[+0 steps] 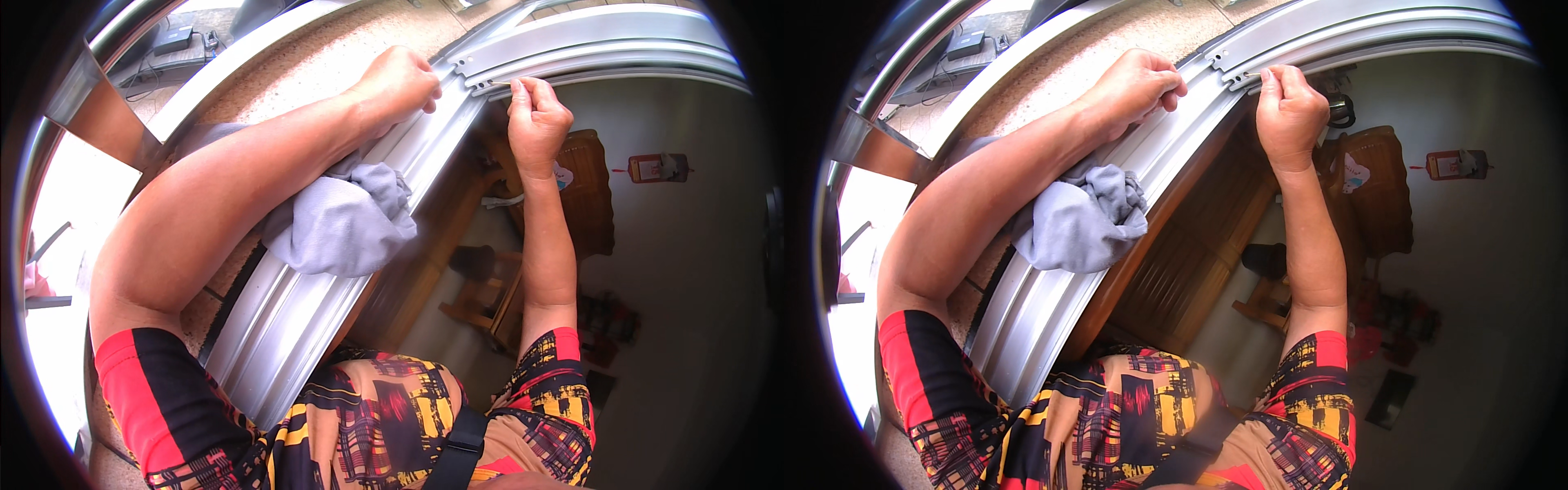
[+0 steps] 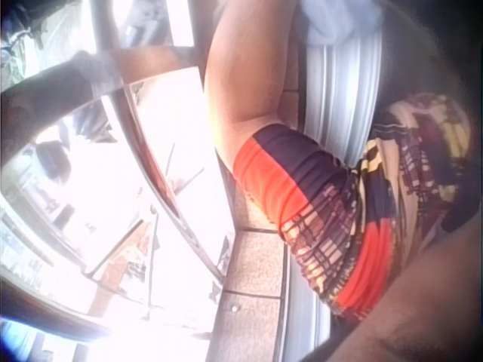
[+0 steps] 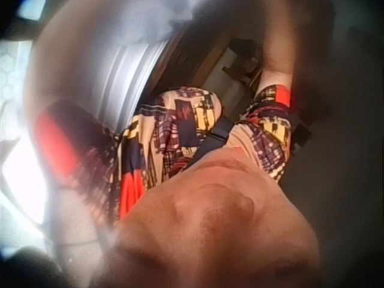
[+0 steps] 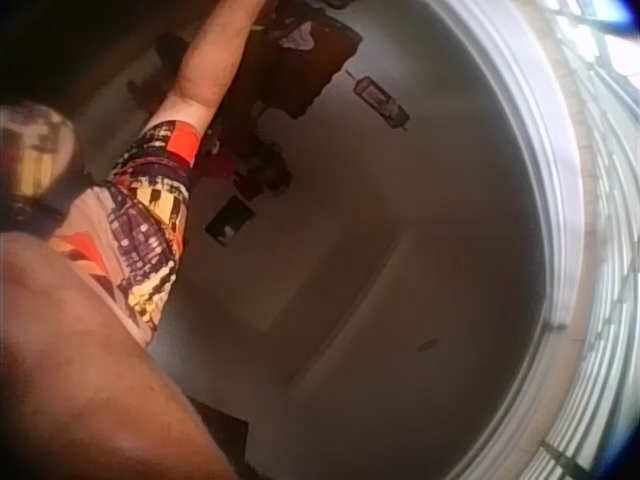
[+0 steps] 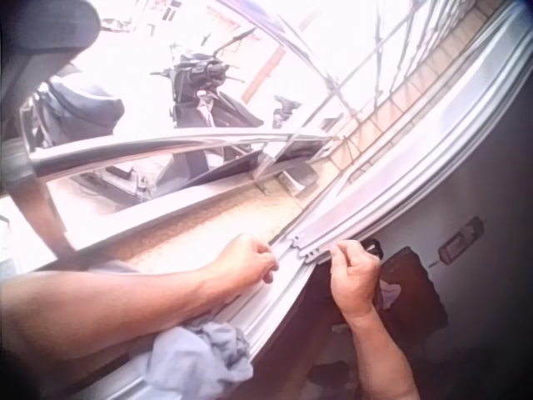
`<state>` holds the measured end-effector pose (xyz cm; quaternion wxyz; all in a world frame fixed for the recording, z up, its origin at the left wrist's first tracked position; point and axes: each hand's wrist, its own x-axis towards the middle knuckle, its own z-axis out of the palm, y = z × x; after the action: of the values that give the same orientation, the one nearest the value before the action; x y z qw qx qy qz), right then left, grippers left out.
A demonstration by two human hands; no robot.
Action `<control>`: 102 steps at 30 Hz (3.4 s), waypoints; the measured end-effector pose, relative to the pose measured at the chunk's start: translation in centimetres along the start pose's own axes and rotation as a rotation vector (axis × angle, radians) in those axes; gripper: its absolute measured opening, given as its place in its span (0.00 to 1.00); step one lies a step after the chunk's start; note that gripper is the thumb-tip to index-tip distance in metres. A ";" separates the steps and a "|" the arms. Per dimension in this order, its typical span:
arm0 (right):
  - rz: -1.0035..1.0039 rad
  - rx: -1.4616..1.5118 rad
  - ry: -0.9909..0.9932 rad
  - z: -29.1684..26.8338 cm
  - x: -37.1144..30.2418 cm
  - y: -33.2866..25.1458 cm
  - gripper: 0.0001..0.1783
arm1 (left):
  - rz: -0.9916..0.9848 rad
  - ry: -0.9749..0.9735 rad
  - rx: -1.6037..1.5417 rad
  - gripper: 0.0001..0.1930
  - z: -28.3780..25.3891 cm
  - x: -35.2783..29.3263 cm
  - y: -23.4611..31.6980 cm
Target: The person uses a small wooden stick to adjust and re-seat components within the upper track of a sliding window frame.
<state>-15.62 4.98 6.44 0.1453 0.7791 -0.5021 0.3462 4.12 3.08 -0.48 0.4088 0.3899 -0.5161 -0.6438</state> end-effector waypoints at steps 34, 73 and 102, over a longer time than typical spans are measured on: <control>-0.180 1.898 -0.306 -11.9 -1.3 -20.7 0.25 | -0.012 -0.114 -0.335 0.06 -1.4 -0.3 1.1; 0.925 2.111 0.229 -3.8 -6.5 -12.5 0.51 | -0.038 -0.112 -0.352 0.05 -0.9 0.5 1.0; -0.236 0.511 -0.050 -1.0 -7.3 -16.2 0.15 | -0.046 -0.112 -0.358 0.04 -0.5 0.8 1.7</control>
<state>-3.56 17.82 4.10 -0.0289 0.8519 -0.3078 0.4228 4.50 1.92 1.08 0.4275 0.2859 -0.4063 -0.7553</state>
